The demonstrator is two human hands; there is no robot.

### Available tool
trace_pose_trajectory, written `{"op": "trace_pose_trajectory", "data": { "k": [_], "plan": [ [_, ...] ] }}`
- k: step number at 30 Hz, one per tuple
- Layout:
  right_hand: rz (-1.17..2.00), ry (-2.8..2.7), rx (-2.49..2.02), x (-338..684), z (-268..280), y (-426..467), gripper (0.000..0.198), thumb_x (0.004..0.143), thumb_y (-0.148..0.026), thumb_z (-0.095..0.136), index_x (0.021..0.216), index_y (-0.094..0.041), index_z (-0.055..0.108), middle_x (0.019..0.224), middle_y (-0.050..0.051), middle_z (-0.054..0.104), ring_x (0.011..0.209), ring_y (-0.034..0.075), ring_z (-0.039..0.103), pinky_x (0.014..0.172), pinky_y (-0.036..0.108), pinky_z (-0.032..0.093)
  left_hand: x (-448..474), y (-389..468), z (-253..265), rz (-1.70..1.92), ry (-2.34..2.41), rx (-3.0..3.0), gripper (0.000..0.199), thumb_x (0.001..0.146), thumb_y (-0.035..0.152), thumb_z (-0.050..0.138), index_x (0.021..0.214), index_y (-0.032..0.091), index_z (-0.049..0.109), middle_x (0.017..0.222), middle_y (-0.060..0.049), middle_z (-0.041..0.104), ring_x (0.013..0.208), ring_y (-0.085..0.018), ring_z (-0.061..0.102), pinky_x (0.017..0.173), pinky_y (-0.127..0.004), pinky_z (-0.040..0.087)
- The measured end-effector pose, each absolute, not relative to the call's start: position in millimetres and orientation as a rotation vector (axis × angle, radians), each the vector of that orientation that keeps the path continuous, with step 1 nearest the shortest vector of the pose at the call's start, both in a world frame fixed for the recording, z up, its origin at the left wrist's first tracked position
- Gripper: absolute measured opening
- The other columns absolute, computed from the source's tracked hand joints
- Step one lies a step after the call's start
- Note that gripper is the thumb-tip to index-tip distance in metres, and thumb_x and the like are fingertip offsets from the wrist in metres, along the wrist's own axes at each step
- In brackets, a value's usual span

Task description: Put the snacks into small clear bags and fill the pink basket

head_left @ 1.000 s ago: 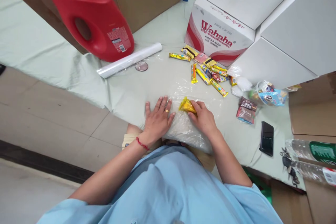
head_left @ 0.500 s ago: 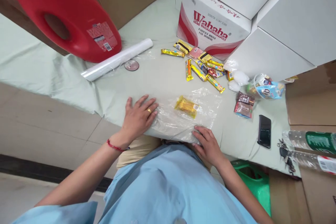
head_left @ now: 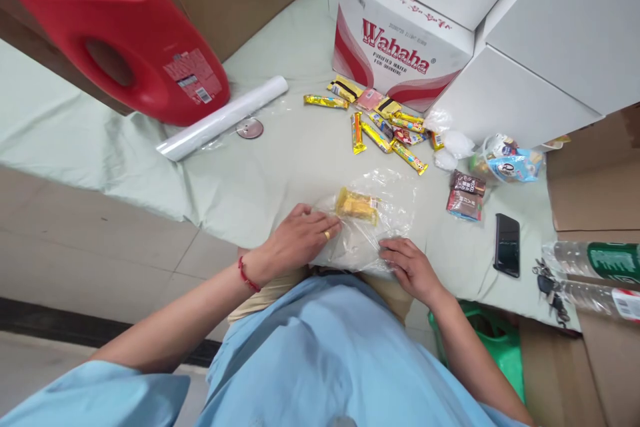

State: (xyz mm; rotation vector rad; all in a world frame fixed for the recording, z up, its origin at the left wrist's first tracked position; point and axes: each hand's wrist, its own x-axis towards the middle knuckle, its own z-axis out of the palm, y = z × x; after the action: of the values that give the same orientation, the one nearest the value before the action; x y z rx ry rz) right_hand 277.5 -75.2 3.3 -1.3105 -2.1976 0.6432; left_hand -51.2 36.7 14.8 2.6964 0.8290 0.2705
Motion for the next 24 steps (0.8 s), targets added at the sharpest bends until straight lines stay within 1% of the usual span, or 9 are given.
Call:
{"op": "trace_pose_trajectory", "data": {
  "k": [3,6,9,13,16,18,21,23,24],
  "plan": [
    [0.671,-2.157,-1.343,284.7,9.3,-77.7,0.03,0.106,-0.025,0.05,0.123,-0.028,0.074,0.13,0.011,0.076,0.117,0.026,0.072,0.099,0.053,0.062,-43.8,42.7,12.8,0.264,1.26,2.522,0.05,0.107,0.027,0.035,0.149,0.025,0.061,0.152,-0.008,0.066,0.117,-0.025,0.074,0.097,-0.044,0.054],
    [0.716,-2.071,-1.396,288.1,14.1,-78.0,0.029,0.108,-0.029,0.05,0.12,-0.028,0.076,0.129,0.012,0.077,0.118,0.025,0.074,0.099,0.048,0.063,-44.8,49.6,10.1,0.258,1.558,2.323,0.053,0.109,0.04,0.032,0.152,0.025,0.058,0.155,-0.004,0.063,0.123,-0.027,0.072,0.086,-0.039,0.058],
    [0.786,-1.957,-1.414,287.5,19.1,-73.6,0.026,0.108,-0.031,0.052,0.118,-0.027,0.076,0.127,0.011,0.078,0.118,0.023,0.074,0.1,0.043,0.063,-50.5,56.3,8.1,0.258,1.612,2.252,0.054,0.107,0.04,0.034,0.152,0.022,0.058,0.154,-0.003,0.064,0.128,-0.027,0.07,0.091,-0.036,0.06],
    [0.939,-1.889,-1.359,291.7,34.0,-62.0,0.024,0.106,-0.037,0.06,0.119,-0.026,0.077,0.121,0.011,0.078,0.114,0.022,0.075,0.101,0.04,0.061,-62.5,64.6,6.7,0.267,1.471,2.339,0.057,0.099,0.022,0.037,0.15,0.024,0.06,0.162,-0.002,0.056,0.137,-0.025,0.063,0.102,-0.037,0.058],
    [1.256,-1.965,-1.228,303.8,49.5,-50.7,0.044,0.101,-0.055,0.066,0.132,-0.025,0.074,0.131,0.013,0.076,0.123,0.027,0.071,0.108,0.043,0.057,-73.8,69.7,4.1,0.218,1.288,2.434,0.055,0.093,0.017,0.041,0.141,0.026,0.068,0.161,-0.001,0.057,0.131,-0.028,0.063,0.103,-0.044,0.058],
    [1.37,-1.859,-1.237,311.0,55.7,-39.4,0.054,0.102,-0.066,0.056,0.13,-0.024,0.075,0.127,0.013,0.078,0.122,0.028,0.072,0.107,0.044,0.056,-80.8,71.3,1.5,0.237,1.191,2.456,0.048,0.093,0.019,0.043,0.129,0.025,0.074,0.155,-0.004,0.063,0.125,-0.03,0.063,0.105,-0.048,0.055],
    [1.136,-1.569,-1.508,308.4,53.3,-14.1,0.054,0.106,-0.065,0.045,0.108,-0.023,0.078,0.105,0.009,0.08,0.099,0.025,0.075,0.093,0.04,0.059,-87.0,69.6,-1.0,0.306,1.122,2.442,0.049,0.089,0.02,0.045,0.129,0.023,0.073,0.157,-0.006,0.061,0.132,-0.031,0.059,0.109,-0.052,0.05],
    [0.91,-1.583,-1.673,294.4,46.8,5.3,0.045,0.104,-0.061,0.054,0.103,-0.023,0.077,0.1,0.008,0.078,0.091,0.023,0.071,0.085,0.037,0.057,-87.2,66.4,-0.5,0.303,1.107,2.431,0.057,0.085,0.022,0.048,0.139,0.024,0.067,0.162,-0.007,0.055,0.14,-0.032,0.055,0.109,-0.055,0.048],
    [0.826,-1.668,-1.72,284.2,43.6,13.9,0.04,0.102,-0.058,0.059,0.106,-0.023,0.077,0.102,0.008,0.077,0.093,0.024,0.069,0.085,0.037,0.056,-86.4,64.8,0.2,0.287,1.109,2.427,0.06,0.085,0.024,0.049,0.144,0.025,0.064,0.164,-0.007,0.053,0.142,-0.033,0.054,0.108,-0.055,0.048]
  ]
}}
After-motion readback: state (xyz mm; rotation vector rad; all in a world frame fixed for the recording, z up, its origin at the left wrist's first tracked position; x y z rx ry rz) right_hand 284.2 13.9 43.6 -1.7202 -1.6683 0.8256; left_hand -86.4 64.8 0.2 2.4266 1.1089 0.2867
